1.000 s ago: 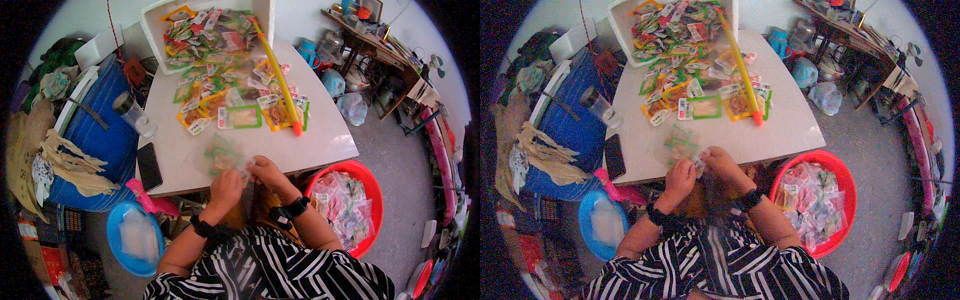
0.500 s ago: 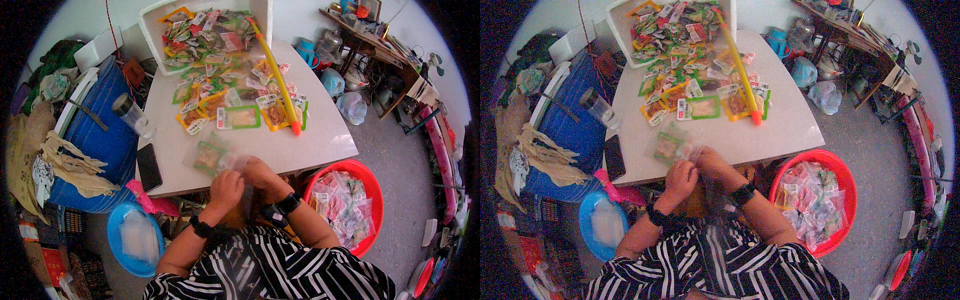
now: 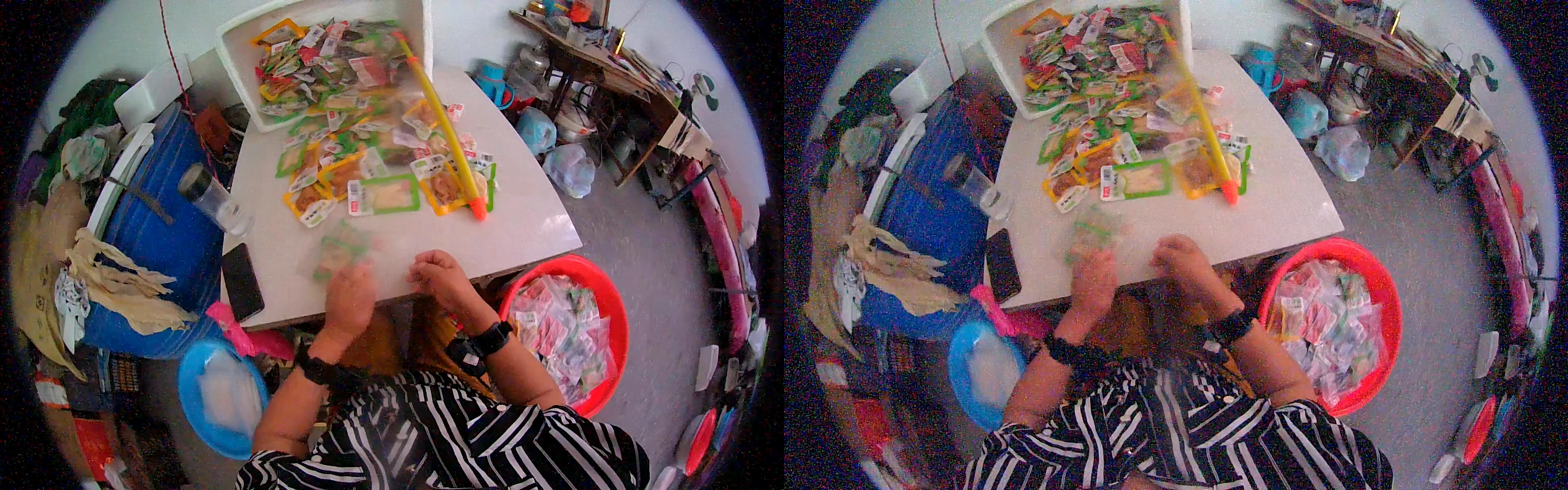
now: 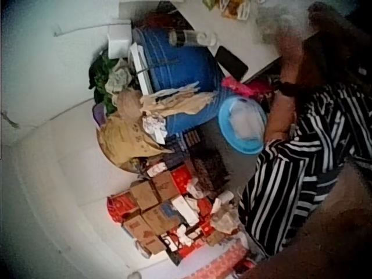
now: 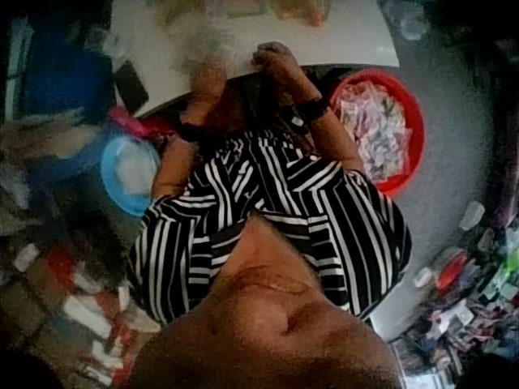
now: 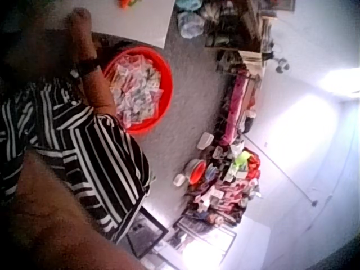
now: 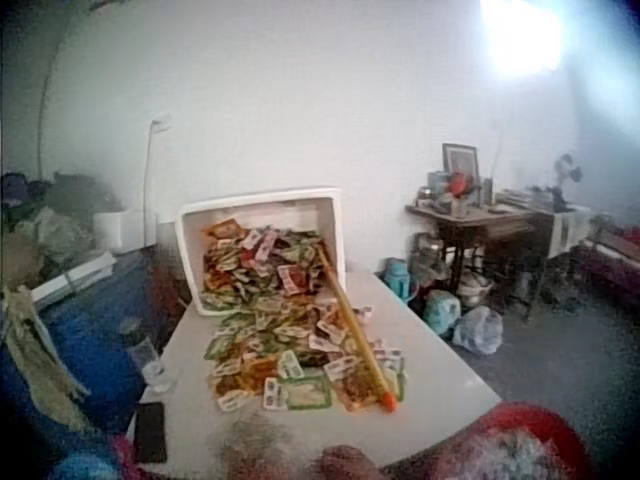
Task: The person repeatedly picks up small snack packets from a table, places them into clear plastic bags, and transfers the filled bags into a red basin. The process is repetitive, involving handling individual packets and bags one at a time.
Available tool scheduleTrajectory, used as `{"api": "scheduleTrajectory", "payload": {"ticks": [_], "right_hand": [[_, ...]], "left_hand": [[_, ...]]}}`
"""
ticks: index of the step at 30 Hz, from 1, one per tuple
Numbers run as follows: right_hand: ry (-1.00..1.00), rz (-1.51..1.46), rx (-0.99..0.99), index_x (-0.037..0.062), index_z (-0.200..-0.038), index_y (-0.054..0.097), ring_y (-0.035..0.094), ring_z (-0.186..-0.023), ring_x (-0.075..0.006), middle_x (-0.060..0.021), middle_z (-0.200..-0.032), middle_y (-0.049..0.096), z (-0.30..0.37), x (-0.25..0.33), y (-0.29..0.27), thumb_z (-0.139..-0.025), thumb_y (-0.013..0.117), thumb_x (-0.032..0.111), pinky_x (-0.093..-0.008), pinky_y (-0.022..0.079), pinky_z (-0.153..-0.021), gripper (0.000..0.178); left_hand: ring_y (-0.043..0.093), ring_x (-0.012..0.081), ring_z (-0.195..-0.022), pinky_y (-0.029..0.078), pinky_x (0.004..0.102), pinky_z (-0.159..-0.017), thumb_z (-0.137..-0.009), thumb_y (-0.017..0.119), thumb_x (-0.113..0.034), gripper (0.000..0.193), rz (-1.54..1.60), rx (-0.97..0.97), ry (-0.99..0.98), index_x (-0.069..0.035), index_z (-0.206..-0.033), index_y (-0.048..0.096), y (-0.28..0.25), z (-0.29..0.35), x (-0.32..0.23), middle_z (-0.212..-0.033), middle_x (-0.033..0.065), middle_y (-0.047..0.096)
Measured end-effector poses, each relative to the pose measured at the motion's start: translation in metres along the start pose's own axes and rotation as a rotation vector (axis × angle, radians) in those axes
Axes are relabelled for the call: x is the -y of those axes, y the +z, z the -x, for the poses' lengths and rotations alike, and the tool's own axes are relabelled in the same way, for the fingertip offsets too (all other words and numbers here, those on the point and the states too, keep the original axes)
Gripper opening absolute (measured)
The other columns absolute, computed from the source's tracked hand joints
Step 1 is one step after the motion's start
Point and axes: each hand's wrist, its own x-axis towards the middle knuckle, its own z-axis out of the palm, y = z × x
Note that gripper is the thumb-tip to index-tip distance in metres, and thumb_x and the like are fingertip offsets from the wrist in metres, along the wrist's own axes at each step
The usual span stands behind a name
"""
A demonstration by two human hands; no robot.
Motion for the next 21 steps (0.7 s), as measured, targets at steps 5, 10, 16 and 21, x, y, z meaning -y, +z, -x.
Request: {"api": "scheduleTrajectory", "payload": {"ticks": [5, 10, 16, 21], "right_hand": [[-0.024, 0.041, 0.016, 0.0056, -0.089, 0.044, 0.052, -0.071, -0.0141, -0.0034, -0.077, 0.051, -0.001, 0.008, -0.009, -0.074, 0.051, 0.008, -0.0249, 0.042, -0.059, 0.017], [-0.32, 0.029, -0.002, 0.0046, -0.095, 0.043, 0.051, -0.081, -0.015, -0.0039, -0.086, 0.052, 0.007, 0.024, 0.003, -0.072, 0.054, 0.007, -0.0268, 0.04, -0.07, 0.026], [-0.362, 0.173, 0.361, 0.0029, -0.094, 0.046, 0.048, -0.083, -0.0103, -0.0022, -0.087, 0.052, 0.046, 0.065, 0.019, -0.072, 0.055, 0.009, -0.0245, 0.038, -0.073, 0.024], [-0.251, 0.422, 0.413, 0.0025, -0.083, 0.051, 0.047, -0.073, -0.0072, -0.0018, -0.076, 0.053, 0.059, 0.058, 0.007, -0.074, 0.055, 0.011, -0.0221, 0.039, -0.064, 0.013]], "left_hand": [[0.052, 0.021, -0.075, 0.04, 0.0308, -0.07, -0.077, 0.045, -0.014, 0.015, 0.46, -0.011, -0.47, -0.002, -0.085, 0.051, -0.059, -0.049, 0.008, -0.084, 0.0077, 0.055], [0.053, 0.0136, -0.073, 0.041, 0.0275, -0.07, -0.077, 0.046, -0.013, 0.016, 1.246, -0.033, -0.69, 0.0, -0.084, 0.05, -0.097, -0.078, 0.005, -0.082, 0.0061, 0.056], [0.053, 0.0179, -0.078, 0.04, 0.0293, -0.073, -0.077, 0.046, -0.011, 0.013, 1.418, 0.165, -0.747, 0.0, -0.084, 0.048, -0.103, -0.064, -0.034, -0.085, 0.0111, 0.055], [0.052, 0.0195, -0.081, 0.04, 0.0328, -0.074, -0.076, 0.046, -0.009, 0.012, 1.49, 0.195, -0.709, 0.0, -0.084, 0.048, -0.097, -0.051, -0.05, -0.087, 0.0121, 0.054]]}}
